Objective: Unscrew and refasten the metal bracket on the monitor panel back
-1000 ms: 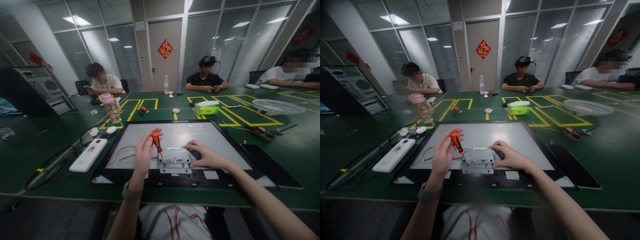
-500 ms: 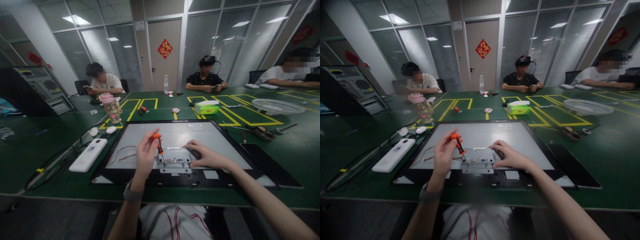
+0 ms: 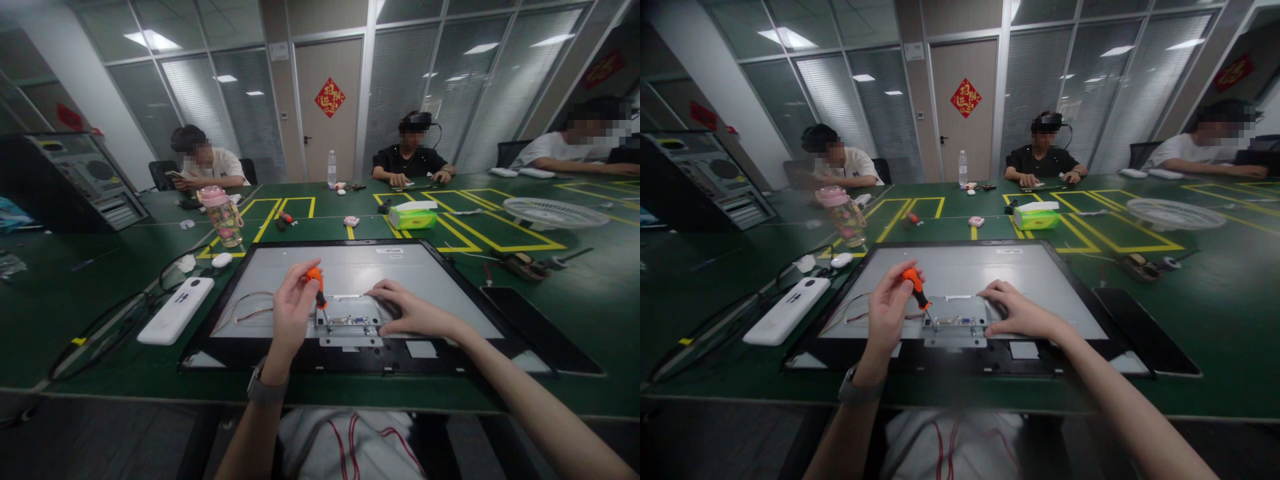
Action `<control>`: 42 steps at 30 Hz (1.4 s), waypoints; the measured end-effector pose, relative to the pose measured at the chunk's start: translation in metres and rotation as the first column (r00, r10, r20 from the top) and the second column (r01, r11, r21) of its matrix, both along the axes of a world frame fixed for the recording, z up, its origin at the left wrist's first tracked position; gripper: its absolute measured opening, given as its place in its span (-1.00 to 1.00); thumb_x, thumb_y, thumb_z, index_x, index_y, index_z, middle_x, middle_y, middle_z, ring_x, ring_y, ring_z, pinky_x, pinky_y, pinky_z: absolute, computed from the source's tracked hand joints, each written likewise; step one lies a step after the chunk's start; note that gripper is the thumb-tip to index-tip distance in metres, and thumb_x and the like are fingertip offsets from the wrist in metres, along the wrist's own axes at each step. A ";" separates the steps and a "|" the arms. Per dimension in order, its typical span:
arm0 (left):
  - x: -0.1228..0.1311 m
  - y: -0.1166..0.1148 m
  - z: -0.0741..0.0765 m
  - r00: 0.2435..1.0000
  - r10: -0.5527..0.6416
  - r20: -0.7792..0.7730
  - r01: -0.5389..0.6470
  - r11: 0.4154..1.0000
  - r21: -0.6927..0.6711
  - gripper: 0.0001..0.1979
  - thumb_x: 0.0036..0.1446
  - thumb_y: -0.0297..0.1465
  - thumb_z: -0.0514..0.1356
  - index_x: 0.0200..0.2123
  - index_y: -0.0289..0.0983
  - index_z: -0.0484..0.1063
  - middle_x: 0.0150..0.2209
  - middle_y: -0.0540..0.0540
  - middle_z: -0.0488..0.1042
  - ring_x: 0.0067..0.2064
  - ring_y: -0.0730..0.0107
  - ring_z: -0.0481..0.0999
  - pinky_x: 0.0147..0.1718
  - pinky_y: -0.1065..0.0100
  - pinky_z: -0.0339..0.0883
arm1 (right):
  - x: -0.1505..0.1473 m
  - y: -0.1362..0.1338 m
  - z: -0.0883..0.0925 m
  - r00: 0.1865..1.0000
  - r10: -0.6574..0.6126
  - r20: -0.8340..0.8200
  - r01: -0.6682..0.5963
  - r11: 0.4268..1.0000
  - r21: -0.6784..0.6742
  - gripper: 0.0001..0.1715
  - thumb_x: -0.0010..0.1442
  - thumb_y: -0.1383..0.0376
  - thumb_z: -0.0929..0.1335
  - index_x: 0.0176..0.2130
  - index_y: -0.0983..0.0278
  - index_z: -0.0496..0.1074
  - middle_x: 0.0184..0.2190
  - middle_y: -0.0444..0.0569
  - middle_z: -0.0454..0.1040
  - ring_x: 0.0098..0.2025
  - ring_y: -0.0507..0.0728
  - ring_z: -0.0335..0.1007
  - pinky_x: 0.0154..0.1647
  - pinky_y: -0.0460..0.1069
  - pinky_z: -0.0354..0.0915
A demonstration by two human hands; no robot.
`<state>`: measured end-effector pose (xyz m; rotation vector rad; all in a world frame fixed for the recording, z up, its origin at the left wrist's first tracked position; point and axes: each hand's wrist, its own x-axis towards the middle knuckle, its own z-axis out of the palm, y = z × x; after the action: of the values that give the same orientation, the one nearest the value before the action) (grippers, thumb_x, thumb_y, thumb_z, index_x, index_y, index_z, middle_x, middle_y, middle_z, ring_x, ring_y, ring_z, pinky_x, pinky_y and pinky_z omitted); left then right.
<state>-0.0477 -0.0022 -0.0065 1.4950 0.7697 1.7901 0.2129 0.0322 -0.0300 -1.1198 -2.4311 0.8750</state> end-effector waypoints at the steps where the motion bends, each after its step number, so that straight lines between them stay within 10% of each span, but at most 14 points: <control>1: 0.000 0.000 0.000 1.000 -0.023 0.020 0.023 0.999 -0.028 -0.70 0.22 -0.25 0.18 -0.04 -0.25 0.51 -0.18 -0.14 0.50 -0.17 0.33 0.52 -0.11 0.31 0.40 | 0.000 0.000 0.000 1.000 0.000 -0.001 0.000 1.000 0.001 -0.14 -0.01 -0.05 0.47 0.19 0.21 0.29 0.07 0.07 0.22 0.15 0.31 0.17 0.20 0.15 0.14; 8: 0.003 -0.003 0.001 0.993 0.118 -0.003 -0.118 0.993 0.020 -0.79 0.15 -0.30 0.25 -0.16 -0.24 0.54 -0.25 -0.08 0.44 -0.29 0.43 0.48 -0.30 0.45 0.38 | 0.001 0.001 -0.002 1.000 0.009 -0.021 -0.009 1.000 0.004 -0.15 0.00 -0.04 0.47 0.18 0.22 0.29 0.06 0.07 0.23 0.14 0.29 0.18 0.20 0.14 0.15; 13: 0.003 -0.002 0.000 0.996 -0.001 0.087 0.007 0.997 -0.076 -0.69 0.26 -0.24 0.11 -0.05 -0.28 0.49 -0.19 -0.15 0.53 -0.16 0.31 0.53 -0.07 0.27 0.38 | 0.001 0.002 -0.003 1.000 0.004 -0.017 -0.004 1.000 0.005 -0.15 0.00 -0.03 0.47 0.18 0.22 0.30 0.07 0.06 0.22 0.14 0.30 0.18 0.20 0.14 0.14; 37: 0.002 -0.001 0.001 0.993 0.120 0.017 -0.121 0.992 0.022 -0.77 0.15 -0.29 0.25 -0.14 -0.23 0.55 -0.23 -0.09 0.46 -0.26 0.43 0.47 -0.27 0.44 0.36 | 0.000 0.001 -0.001 1.000 0.000 -0.007 0.000 1.000 -0.002 -0.15 -0.01 -0.05 0.47 0.18 0.21 0.30 0.06 0.06 0.22 0.14 0.29 0.17 0.20 0.13 0.15; 42: 0.000 0.000 -0.001 0.992 -0.005 0.127 0.016 0.996 -0.086 -0.69 0.24 -0.26 0.13 -0.02 -0.22 0.50 -0.19 -0.13 0.52 -0.21 0.36 0.52 -0.13 0.31 0.39 | 0.000 0.001 -0.002 1.000 -0.002 -0.005 0.002 1.000 0.002 -0.14 -0.01 -0.04 0.47 0.19 0.21 0.29 0.06 0.06 0.22 0.14 0.29 0.17 0.21 0.14 0.14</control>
<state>-0.0472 -0.0017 -0.0077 1.3130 0.7651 1.8015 0.2131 0.0332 -0.0315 -1.1172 -2.4262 0.8733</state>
